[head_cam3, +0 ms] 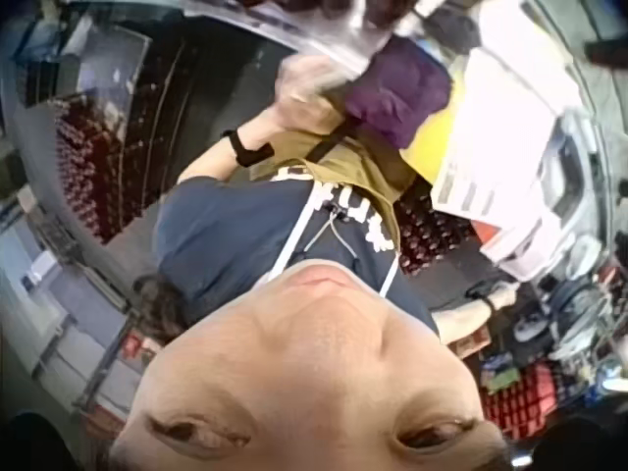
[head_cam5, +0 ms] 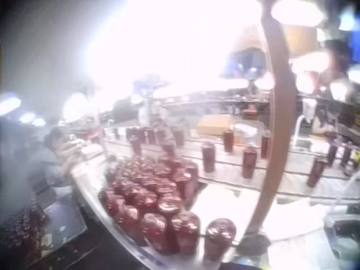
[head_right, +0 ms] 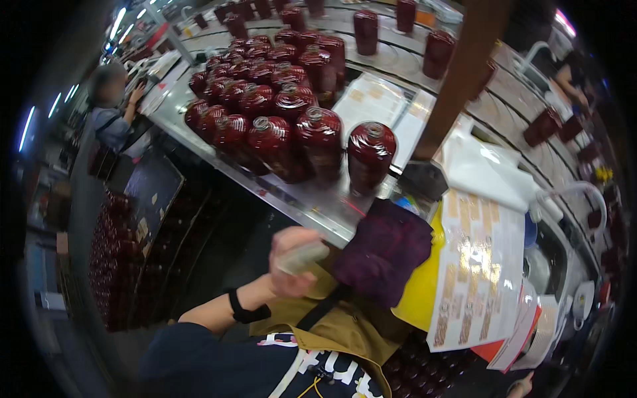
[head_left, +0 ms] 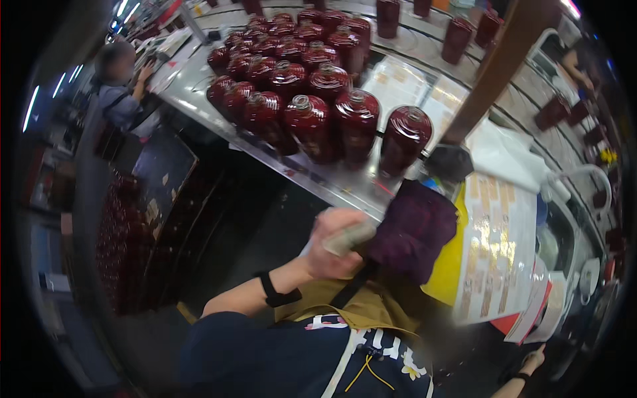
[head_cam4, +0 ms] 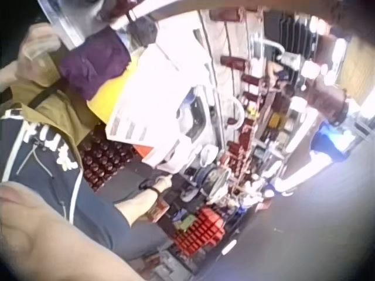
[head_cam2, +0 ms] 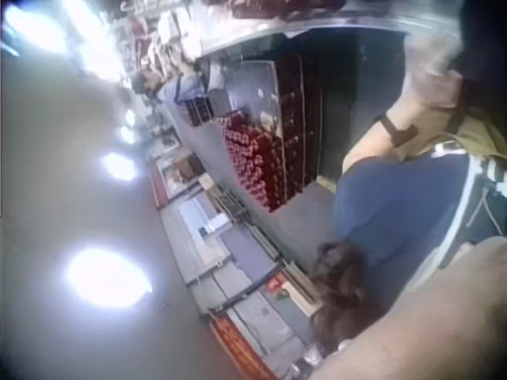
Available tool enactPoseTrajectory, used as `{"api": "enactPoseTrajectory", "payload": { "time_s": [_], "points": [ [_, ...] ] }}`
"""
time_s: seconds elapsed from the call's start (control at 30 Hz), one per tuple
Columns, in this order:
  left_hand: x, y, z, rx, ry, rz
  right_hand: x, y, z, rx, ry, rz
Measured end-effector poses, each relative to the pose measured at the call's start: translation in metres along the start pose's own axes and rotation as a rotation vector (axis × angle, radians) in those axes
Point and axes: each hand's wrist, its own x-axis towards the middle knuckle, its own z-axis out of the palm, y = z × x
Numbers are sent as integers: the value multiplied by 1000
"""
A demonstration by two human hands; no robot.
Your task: Applying decorative gold labels and smoothing them onto red bottles in a manufacturing facility.
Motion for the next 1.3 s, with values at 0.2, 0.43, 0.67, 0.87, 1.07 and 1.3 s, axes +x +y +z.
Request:
{"api": "enactPoseTrajectory", "payload": {
  "time_s": [0.2, 0.43, 0.67, 0.87, 1.07, 1.3],
  "points": [
    [-2, -167, -177, 251, 950, -518, -39, -90, -40, 276, 325, -460],
    [52, -384, -315, 303, 635, -799, -257, -201, 4, 556, 77, -827],
    [93, -491, -303, 416, 497, -709, -442, -247, -13, 496, -136, -824],
    [89, -449, -306, 258, 827, -639, -531, -277, -19, 589, -98, -979],
    [78, -310, -313, 363, 1198, -408, -609, -315, -19, 570, -142, -1049],
    [81, -77, -200, -329, 729, -294, -714, -359, 7, 679, -753, -1450]
  ]
}}
